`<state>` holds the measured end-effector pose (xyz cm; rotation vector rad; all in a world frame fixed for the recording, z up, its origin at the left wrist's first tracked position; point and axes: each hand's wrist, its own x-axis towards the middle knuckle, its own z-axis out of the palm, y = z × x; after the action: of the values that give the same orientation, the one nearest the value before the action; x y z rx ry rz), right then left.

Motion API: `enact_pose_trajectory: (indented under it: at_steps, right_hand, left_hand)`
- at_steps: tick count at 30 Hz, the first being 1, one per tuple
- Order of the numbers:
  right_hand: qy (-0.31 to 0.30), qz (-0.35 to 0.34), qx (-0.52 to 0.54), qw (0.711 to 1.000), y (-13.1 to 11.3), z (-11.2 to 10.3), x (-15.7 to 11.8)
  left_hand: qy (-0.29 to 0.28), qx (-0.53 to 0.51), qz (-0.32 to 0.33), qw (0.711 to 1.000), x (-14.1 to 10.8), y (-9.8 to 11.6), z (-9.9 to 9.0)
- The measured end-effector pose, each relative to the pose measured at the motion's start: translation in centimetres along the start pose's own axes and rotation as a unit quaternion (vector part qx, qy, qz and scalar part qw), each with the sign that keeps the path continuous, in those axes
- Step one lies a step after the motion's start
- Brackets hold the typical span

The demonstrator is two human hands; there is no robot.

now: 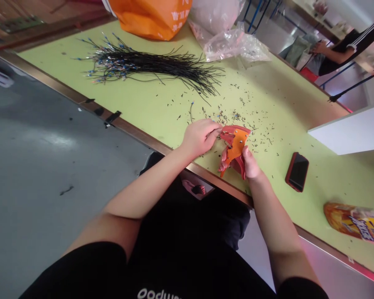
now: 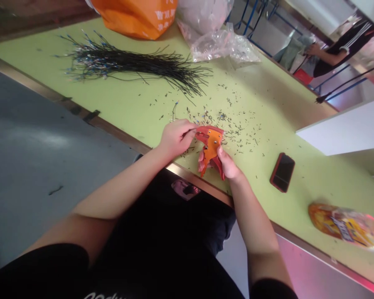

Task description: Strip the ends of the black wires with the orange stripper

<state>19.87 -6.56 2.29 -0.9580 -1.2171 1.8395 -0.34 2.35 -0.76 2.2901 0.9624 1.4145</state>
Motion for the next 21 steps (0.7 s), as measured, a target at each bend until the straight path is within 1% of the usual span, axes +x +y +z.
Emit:
enact_pose_trajectory:
  at_steps: [3,7,9,12,18,21]
  right_hand:
    - [-0.003,-0.002,-0.002,1.0,0.04,0.23,-0.08]
    - [0.004,-0.005,0.018,1.0,-0.13,0.4,-0.08]
    - [0.019,-0.002,0.021,1.0,-0.3,0.44,-0.06]
    - [0.026,-0.002,0.026,0.999,-0.46,0.41,-0.01]
    - [0.011,-0.012,0.043,0.999,-0.31,0.21,0.14]
    - [0.018,-0.007,0.042,0.999,-0.3,0.41,0.26]
  left_hand:
    - [-0.019,-0.015,-0.005,1.0,0.01,0.01,-0.05]
    - [0.005,-0.039,-0.03,0.999,0.15,0.16,-0.12]
    - [0.018,-0.051,-0.025,0.998,0.2,0.21,-0.17]
    - [0.021,-0.057,-0.01,0.998,0.17,0.2,-0.18]
    - [0.008,-0.043,-0.01,0.999,0.12,0.09,-0.13]
    - [0.012,-0.046,-0.004,0.999,0.14,0.09,-0.12]
